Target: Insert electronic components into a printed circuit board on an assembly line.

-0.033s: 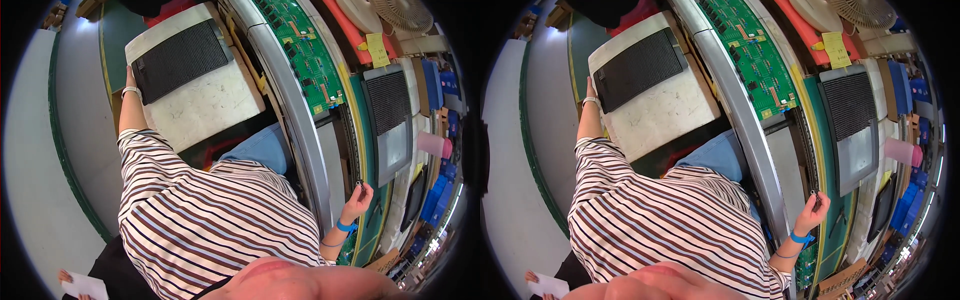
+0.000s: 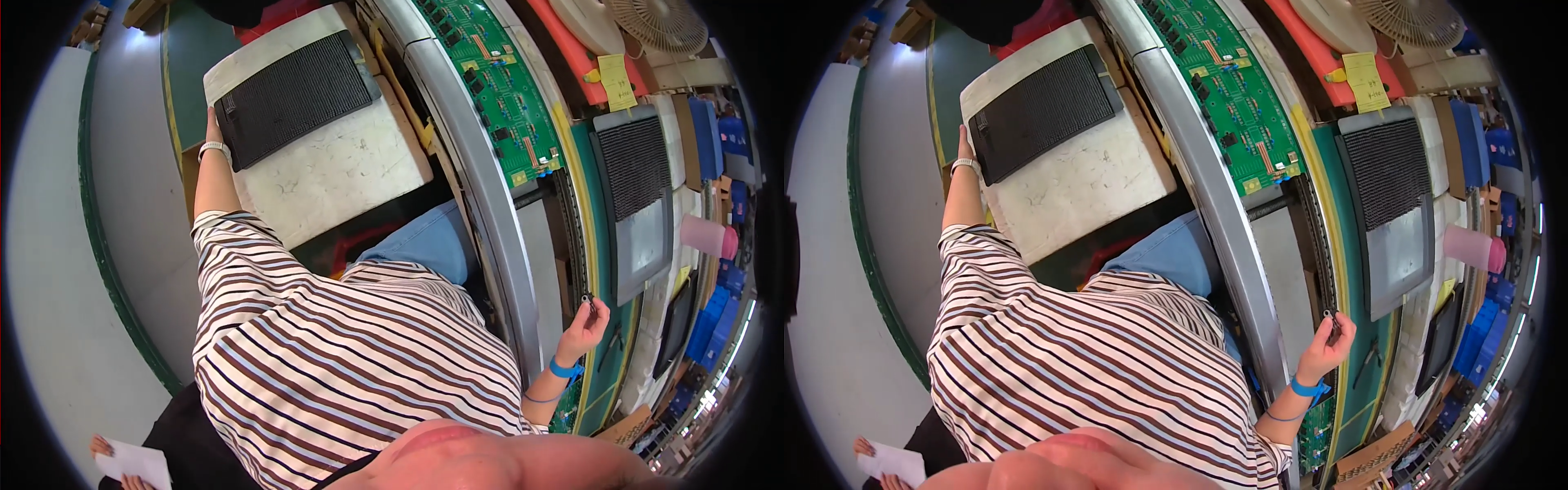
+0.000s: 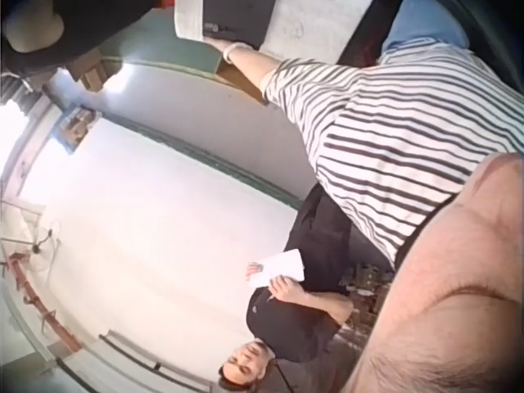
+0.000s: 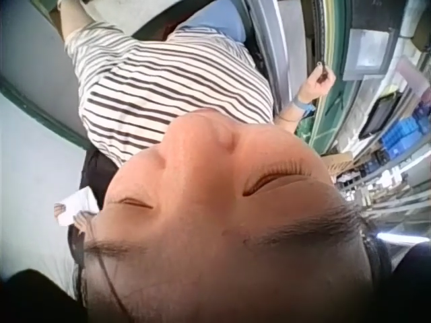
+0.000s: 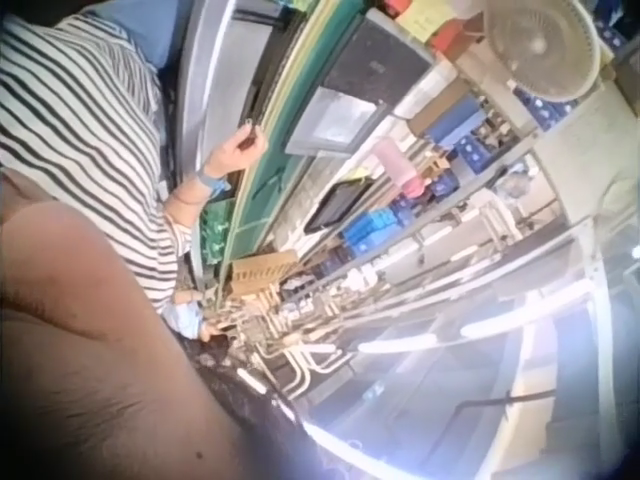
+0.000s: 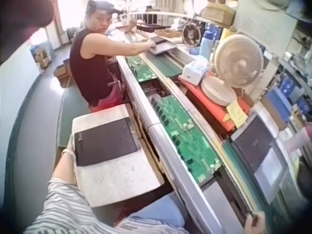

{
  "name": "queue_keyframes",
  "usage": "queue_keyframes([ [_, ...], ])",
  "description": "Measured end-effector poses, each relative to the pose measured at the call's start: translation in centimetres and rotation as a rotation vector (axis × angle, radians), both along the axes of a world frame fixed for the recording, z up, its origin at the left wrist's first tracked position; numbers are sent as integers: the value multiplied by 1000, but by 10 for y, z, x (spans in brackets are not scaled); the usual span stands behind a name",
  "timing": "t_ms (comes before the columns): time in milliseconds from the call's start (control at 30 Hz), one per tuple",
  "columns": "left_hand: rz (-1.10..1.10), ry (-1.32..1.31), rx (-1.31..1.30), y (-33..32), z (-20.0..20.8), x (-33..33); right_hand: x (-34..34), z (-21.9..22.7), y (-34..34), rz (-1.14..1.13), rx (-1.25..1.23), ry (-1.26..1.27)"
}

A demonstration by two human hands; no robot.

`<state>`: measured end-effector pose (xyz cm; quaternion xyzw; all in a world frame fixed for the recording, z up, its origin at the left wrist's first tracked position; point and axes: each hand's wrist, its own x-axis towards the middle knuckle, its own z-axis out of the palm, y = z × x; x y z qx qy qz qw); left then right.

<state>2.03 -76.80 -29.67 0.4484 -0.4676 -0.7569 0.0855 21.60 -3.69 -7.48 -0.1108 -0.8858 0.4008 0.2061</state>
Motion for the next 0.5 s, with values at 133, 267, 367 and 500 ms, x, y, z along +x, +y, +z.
queue_keyframes([
  [133,-78,-72,-255,14,7,2,-4,0,3,40,6,40],
  [267,-246,-442,-942,24,40,2,0,-3,15,44,28,55],
  [367,-577,-422,-1290,74,81,-1,7,2,23,41,10,65],
  [500,-919,-460,-1707,176,109,19,27,0,41,47,45,91],
])
